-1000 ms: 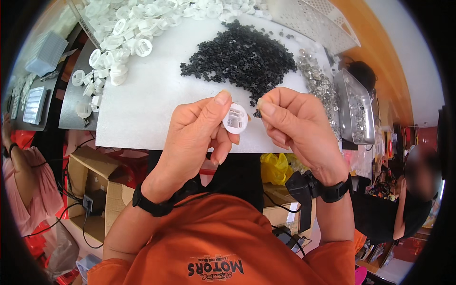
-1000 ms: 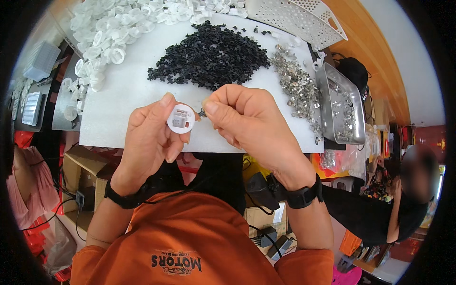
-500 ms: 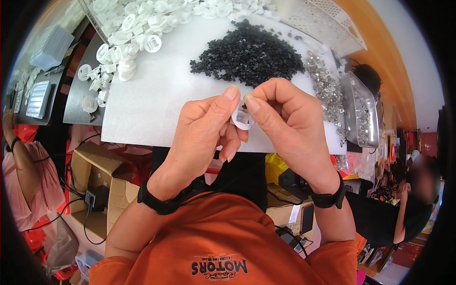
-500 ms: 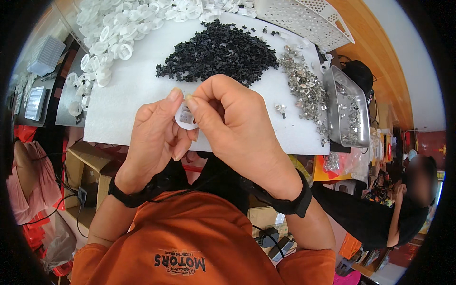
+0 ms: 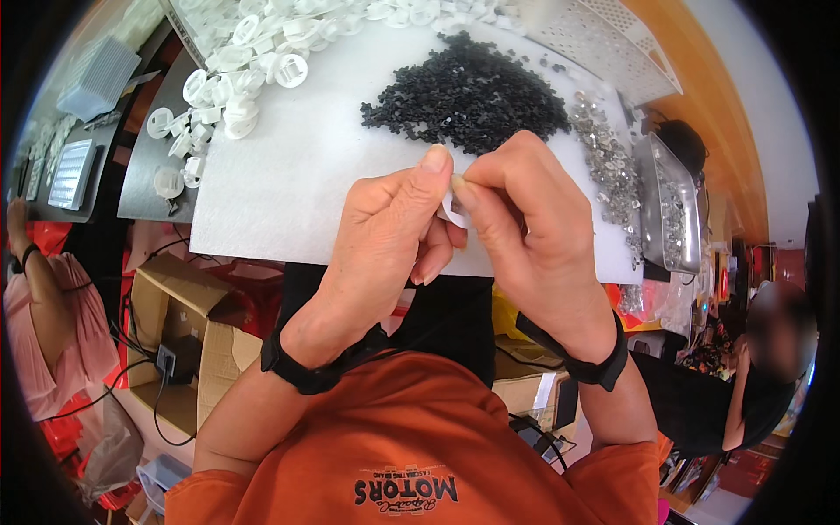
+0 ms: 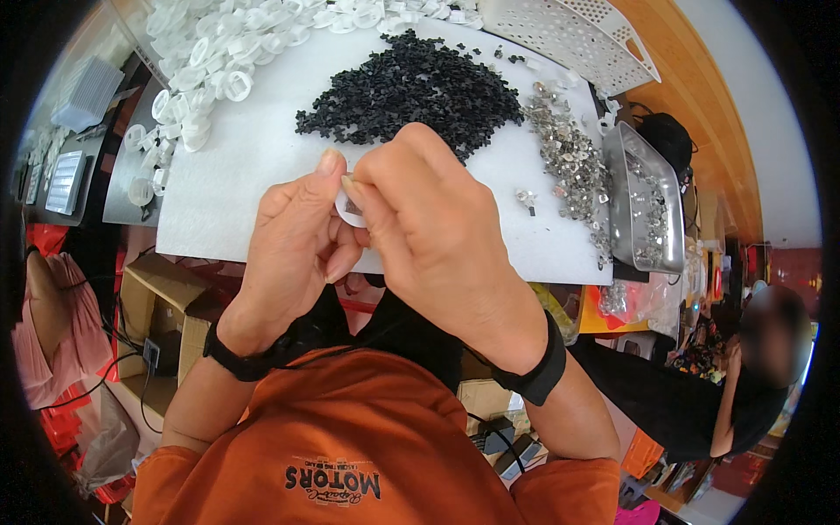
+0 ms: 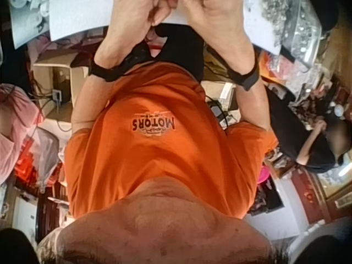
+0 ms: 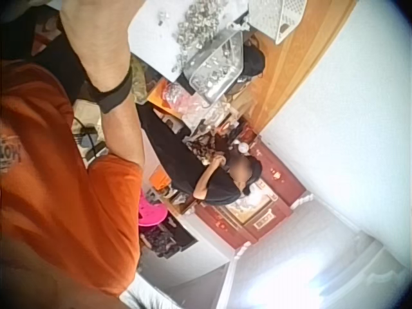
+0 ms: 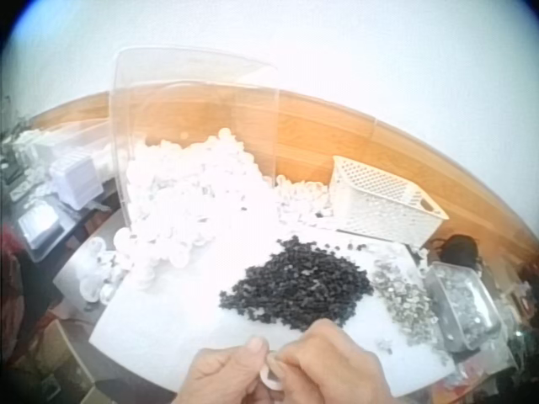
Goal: Manually inserting small metal contacts and plastic components into white plastic housing units for assembly.
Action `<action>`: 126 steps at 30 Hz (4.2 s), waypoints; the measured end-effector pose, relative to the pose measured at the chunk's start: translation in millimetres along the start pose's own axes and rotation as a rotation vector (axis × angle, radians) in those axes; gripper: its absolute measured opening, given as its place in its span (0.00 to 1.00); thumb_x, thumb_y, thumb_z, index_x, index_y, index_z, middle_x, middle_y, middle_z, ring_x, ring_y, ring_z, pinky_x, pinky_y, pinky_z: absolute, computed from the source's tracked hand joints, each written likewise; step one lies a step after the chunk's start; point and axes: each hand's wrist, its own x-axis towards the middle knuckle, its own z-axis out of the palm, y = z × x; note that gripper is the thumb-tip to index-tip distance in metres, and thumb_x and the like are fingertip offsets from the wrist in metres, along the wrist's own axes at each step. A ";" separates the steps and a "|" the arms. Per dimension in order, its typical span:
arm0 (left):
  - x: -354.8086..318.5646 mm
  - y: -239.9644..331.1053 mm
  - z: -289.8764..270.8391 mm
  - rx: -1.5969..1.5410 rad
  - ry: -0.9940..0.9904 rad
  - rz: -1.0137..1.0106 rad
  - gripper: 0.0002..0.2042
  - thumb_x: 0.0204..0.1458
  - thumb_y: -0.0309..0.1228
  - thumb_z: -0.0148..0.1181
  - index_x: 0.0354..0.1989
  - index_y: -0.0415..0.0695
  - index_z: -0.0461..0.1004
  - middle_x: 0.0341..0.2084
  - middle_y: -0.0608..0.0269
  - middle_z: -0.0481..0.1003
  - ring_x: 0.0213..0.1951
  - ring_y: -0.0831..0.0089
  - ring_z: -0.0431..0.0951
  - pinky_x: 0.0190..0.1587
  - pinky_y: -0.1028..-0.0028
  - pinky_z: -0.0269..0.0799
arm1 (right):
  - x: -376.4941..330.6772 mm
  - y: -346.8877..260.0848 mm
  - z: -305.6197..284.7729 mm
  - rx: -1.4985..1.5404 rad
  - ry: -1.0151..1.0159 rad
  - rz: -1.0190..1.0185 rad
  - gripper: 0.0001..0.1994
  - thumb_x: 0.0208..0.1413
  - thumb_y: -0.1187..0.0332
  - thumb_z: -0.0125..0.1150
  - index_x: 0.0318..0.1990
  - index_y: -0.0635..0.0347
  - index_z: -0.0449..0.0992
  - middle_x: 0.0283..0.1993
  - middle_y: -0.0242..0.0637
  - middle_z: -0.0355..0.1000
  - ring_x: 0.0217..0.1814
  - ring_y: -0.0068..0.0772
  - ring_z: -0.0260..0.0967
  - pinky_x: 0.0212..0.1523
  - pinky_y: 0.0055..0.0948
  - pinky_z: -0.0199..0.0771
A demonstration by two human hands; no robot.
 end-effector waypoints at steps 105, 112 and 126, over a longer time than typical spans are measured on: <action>-1.8 -11.6 2.2 0.354 -0.215 0.090 0.12 0.59 0.26 0.46 0.43 0.33 0.73 0.28 0.60 0.76 0.28 0.79 0.76 0.30 0.81 0.73 | -53.4 14.0 -13.3 0.506 -0.134 0.552 0.10 0.59 0.68 0.53 0.27 0.63 0.67 0.22 0.23 0.61 0.25 0.11 0.52 0.24 0.16 0.56; -3.9 -14.1 8.0 0.399 -0.145 0.094 0.10 0.58 0.25 0.45 0.38 0.34 0.74 0.22 0.64 0.74 0.24 0.82 0.73 0.28 0.81 0.72 | -52.9 11.6 -9.3 0.510 -0.122 0.543 0.10 0.59 0.69 0.53 0.26 0.63 0.67 0.21 0.23 0.60 0.24 0.11 0.52 0.22 0.17 0.55; -7.9 -12.9 1.9 0.311 -0.206 0.095 0.15 0.52 0.20 0.41 0.43 0.34 0.74 0.25 0.61 0.76 0.27 0.81 0.74 0.32 0.81 0.72 | -56.7 12.5 -18.1 0.561 -0.167 0.549 0.09 0.58 0.69 0.54 0.29 0.64 0.69 0.24 0.24 0.65 0.26 0.11 0.56 0.26 0.16 0.59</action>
